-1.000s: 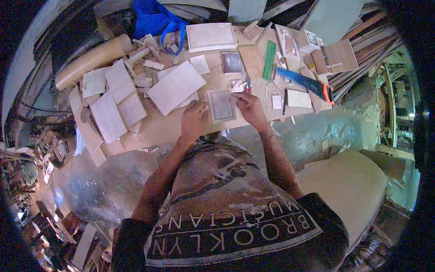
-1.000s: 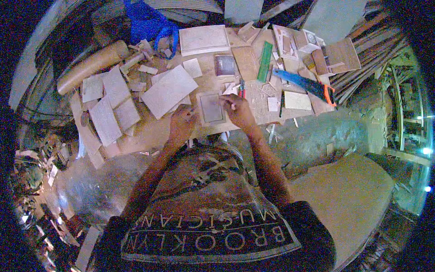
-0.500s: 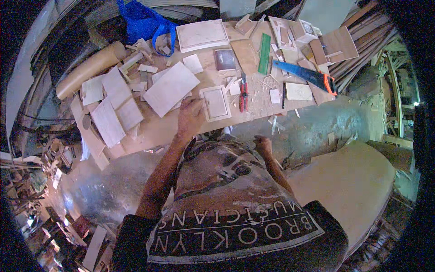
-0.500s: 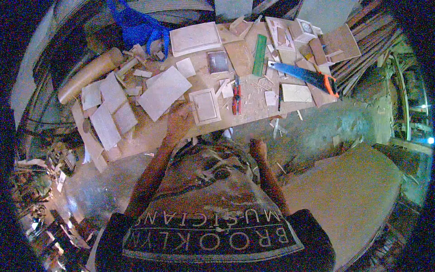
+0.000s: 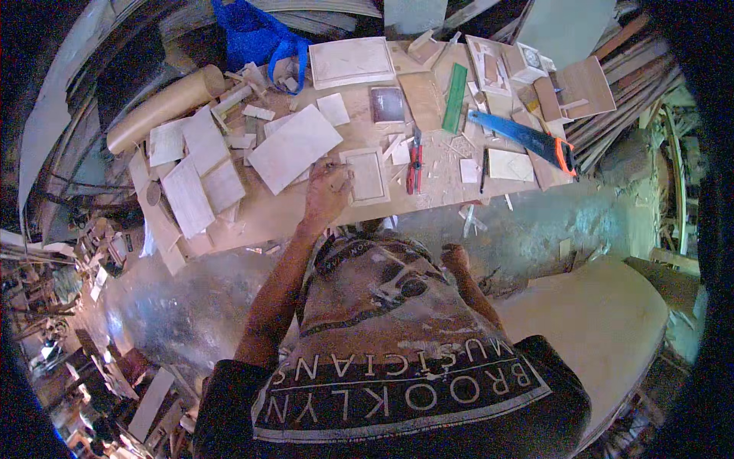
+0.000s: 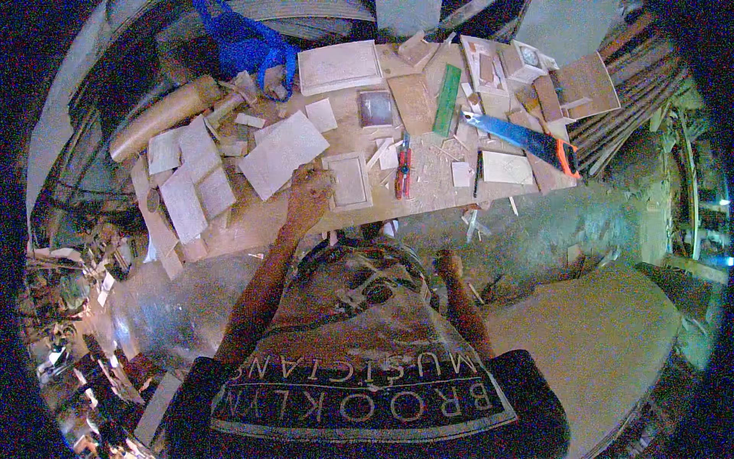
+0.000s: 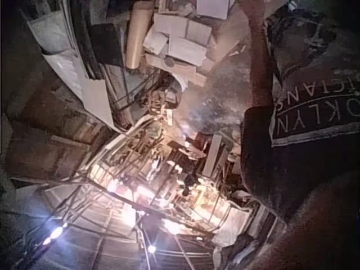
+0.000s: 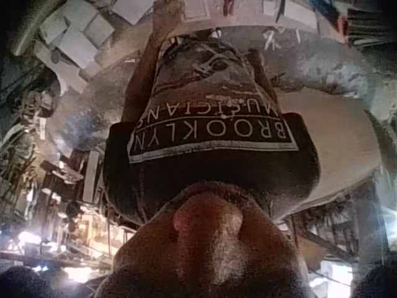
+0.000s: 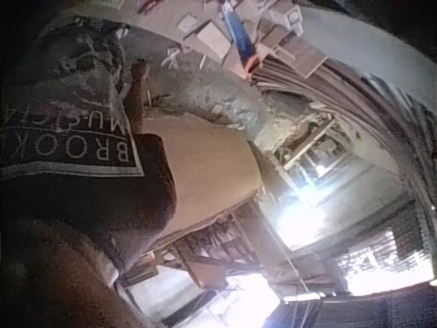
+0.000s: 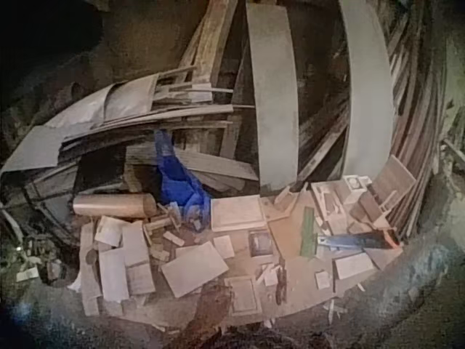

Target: Assemble small wooden panels into a box-like structure and apply adhesive.

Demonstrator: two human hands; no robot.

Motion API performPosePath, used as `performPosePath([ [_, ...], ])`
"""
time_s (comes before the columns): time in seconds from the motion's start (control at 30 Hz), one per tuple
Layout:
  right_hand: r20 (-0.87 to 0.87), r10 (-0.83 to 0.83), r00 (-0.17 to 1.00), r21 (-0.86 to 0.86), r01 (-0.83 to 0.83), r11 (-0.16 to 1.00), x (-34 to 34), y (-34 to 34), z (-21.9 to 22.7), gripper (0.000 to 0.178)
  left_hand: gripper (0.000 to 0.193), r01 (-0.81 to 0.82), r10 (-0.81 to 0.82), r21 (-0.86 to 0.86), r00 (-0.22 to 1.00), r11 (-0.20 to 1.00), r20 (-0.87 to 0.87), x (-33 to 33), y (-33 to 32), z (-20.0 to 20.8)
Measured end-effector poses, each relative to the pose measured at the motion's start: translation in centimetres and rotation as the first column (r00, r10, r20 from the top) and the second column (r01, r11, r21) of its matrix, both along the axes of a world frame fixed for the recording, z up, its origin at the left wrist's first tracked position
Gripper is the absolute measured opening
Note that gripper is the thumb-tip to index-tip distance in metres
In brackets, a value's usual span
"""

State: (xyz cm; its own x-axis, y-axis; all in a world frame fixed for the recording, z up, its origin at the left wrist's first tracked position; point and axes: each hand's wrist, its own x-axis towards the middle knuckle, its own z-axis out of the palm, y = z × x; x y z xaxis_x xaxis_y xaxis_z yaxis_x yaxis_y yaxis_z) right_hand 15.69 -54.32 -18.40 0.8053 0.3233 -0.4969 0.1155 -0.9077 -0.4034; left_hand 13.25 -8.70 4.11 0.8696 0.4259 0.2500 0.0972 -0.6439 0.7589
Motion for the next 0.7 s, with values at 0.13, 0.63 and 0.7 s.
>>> performPosePath([
  [0.13, -0.077, -0.047, 0.996, -0.101, 0.039, 0.994, 1.0, -0.7, -1.4, 0.022, 0.024, 0.041, -0.042, -0.029, 0.998, 0.999, -0.044, 0.1, 0.2, -0.5],
  [0.63, -0.050, 0.569, 0.821, -0.474, -0.521, 0.710, 1.1, 1.4, 0.5, 0.018, 0.019, 0.065, -0.064, 0.017, 0.996, 0.998, -0.063, 0.1, 0.3, -0.6],
  [0.7, -0.076, 0.506, 0.859, -0.442, -0.484, 0.755, 1.0, 1.7, 0.6, 0.017, 0.020, 0.060, -0.060, 0.003, 0.996, 0.998, -0.064, 0.1, 0.3, -0.5],
])
